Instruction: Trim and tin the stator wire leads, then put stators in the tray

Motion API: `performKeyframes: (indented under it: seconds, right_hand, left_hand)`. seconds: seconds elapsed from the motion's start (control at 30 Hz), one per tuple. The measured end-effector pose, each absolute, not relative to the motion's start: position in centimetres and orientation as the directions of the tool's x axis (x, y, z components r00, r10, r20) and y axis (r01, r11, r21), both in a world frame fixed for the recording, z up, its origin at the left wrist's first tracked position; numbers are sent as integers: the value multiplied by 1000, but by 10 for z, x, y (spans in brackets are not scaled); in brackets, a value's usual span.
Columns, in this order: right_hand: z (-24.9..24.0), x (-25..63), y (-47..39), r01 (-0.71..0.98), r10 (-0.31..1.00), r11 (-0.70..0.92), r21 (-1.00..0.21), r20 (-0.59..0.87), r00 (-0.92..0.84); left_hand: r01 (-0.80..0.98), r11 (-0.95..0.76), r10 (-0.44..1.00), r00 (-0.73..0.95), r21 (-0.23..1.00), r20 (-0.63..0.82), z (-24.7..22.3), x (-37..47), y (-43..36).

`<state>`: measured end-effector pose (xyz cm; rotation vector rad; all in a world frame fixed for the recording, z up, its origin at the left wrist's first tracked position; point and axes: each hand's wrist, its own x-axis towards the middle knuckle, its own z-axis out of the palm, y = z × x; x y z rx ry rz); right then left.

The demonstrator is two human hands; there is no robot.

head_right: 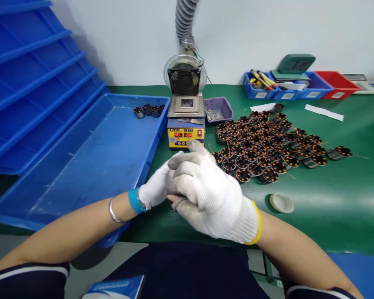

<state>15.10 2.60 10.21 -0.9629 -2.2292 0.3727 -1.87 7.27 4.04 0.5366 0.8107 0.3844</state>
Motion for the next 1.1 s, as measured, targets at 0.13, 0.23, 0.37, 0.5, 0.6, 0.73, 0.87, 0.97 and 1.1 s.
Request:
performKeyframes:
  seconds: [0.13, 0.23, 0.37, 0.5, 0.6, 0.73, 0.87, 0.97, 1.1]
  right_hand:
    - [101, 160, 31, 629, 732, 672, -391, 479, -484]
    - [101, 163, 34, 647, 729, 661, -379, 526, -437]
    - [108, 157, 38, 611, 732, 667, -426, 525, -434]
    - [110, 156, 36, 609, 768, 633, -477, 483, -420]
    - [99, 158, 29, 591, 815, 571, -569, 477, -329]
    - [66, 165, 22, 316, 940, 310, -896, 340, 40]
    - [33, 170, 14, -73, 923, 126, -989, 90, 374]
    - [20, 150, -1, 175, 960, 71, -982, 115, 254]
    - [13, 114, -13, 357, 975, 116, -927, 175, 137]
  left_hand:
    - [46, 815, 295, 825, 578, -481, 50, -24, 70]
    - [-352, 706, 679, 585, 615, -444, 61, -26, 76]
    - [-506, 598, 801, 378, 622, -464, 56, -28, 86]
    - [-126, 807, 434, 789, 576, -435, 54, -30, 78]
    - [-1, 702, 420, 809, 712, -412, 63, -28, 67]
    - [-44, 344, 855, 427, 938, -294, 66, -21, 57]
    - [-48, 70, 972, 230, 996, -57, 54, -19, 55]
    - [-40, 17, 964, 264, 999, -5, 45, -20, 52]
    - [71, -139, 904, 415, 988, 97, 33, -21, 39]
